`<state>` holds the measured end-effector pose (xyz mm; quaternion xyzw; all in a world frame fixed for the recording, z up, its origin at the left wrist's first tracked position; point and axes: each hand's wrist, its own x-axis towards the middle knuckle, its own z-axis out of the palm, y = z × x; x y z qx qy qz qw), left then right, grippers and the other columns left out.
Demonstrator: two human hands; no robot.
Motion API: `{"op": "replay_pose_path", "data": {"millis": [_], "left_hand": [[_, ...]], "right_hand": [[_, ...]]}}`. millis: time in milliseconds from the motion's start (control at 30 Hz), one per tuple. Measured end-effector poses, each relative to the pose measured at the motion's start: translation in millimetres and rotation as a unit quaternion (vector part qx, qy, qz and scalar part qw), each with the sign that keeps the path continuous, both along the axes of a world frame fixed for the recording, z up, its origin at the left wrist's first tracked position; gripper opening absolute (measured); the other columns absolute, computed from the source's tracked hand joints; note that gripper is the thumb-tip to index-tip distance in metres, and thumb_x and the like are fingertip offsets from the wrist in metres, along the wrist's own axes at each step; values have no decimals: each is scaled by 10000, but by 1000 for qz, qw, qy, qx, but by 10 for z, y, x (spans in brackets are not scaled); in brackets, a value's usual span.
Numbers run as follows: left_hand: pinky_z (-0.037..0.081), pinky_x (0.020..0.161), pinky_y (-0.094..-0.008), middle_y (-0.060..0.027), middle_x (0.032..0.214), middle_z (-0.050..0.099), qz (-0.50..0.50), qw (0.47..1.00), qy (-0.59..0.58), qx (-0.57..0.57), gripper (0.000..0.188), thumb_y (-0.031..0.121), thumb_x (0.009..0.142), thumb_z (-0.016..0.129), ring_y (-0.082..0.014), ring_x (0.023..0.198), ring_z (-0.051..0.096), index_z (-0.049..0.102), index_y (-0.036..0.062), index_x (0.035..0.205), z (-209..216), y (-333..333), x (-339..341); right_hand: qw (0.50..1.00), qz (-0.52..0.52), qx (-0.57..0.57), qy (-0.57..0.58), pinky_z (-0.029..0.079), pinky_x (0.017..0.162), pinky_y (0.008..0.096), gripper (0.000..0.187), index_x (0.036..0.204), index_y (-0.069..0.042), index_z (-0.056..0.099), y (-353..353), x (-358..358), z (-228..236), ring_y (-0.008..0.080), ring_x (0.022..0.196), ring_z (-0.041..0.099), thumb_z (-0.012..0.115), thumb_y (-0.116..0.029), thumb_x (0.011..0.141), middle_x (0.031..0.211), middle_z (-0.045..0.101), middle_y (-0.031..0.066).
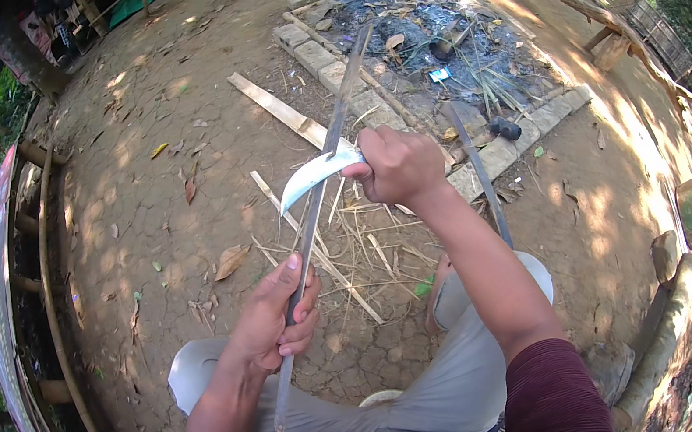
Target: The person carves a strip of bamboo with a knife, stripping away thin layers and smoothing the edges.
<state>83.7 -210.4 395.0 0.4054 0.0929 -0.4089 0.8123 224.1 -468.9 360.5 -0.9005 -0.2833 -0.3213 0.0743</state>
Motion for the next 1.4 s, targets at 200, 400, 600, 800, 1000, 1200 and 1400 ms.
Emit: {"op": "replay_pose_path", "data": {"millis": [200,400,600,800,1000,1200,1400], "left_hand": [[289,323,-244,-19,651,450,-44,998,-8,50,349,402,1099,379,-77,387,336,431,90,953,-143,176,-116],[304,323,-249,-36,656,464,32,998,11,50,340,388,1103,368,-92,383,345,433,90,954,-318,182,-1],[317,315,-259,-37,655,453,91,995,9,-51,380,416,1103,290,-108,374,335,430,102,943,-327,138,50],[253,311,-240,-9,632,393,85,996,28,28,446,500,1067,271,-78,363,277,430,112,918,-321,1,22],[218,349,-239,30,603,344,71,969,-84,223,385,427,1081,413,-59,392,274,423,113,860,-368,-126,-66],[306,430,-256,24,584,389,63,879,-266,390,401,385,1102,398,-71,471,361,423,86,836,-707,-223,-198],[451,665,-494,-254,733,546,26,847,-305,435,408,351,1093,385,-437,668,554,517,-23,999,-845,-186,-349]], "right_hand": [[843,-422,295,158,497,729,543,613,937,6,662,-923,307,587,400,808,687,355,-508,1067,800,671,257],[924,-98,213,304,451,594,507,596,787,-1,552,-311,-256,-66,407,623,607,379,-497,1069,626,579,204],[947,71,125,288,469,498,442,375,858,-56,565,617,-887,85,339,567,628,556,-395,1019,654,602,141],[953,23,78,291,490,483,444,364,870,-63,554,576,-840,-76,339,566,647,581,-402,999,683,635,124],[958,3,78,275,493,472,458,357,850,-68,551,572,-829,-84,351,552,646,586,-394,991,682,640,133],[968,-83,48,234,497,468,465,404,806,-77,557,419,-627,-196,354,532,643,569,-441,980,626,618,121],[962,-128,38,238,537,544,483,457,843,-66,654,181,-313,-227,367,593,679,506,-468,1002,656,659,175]]}}
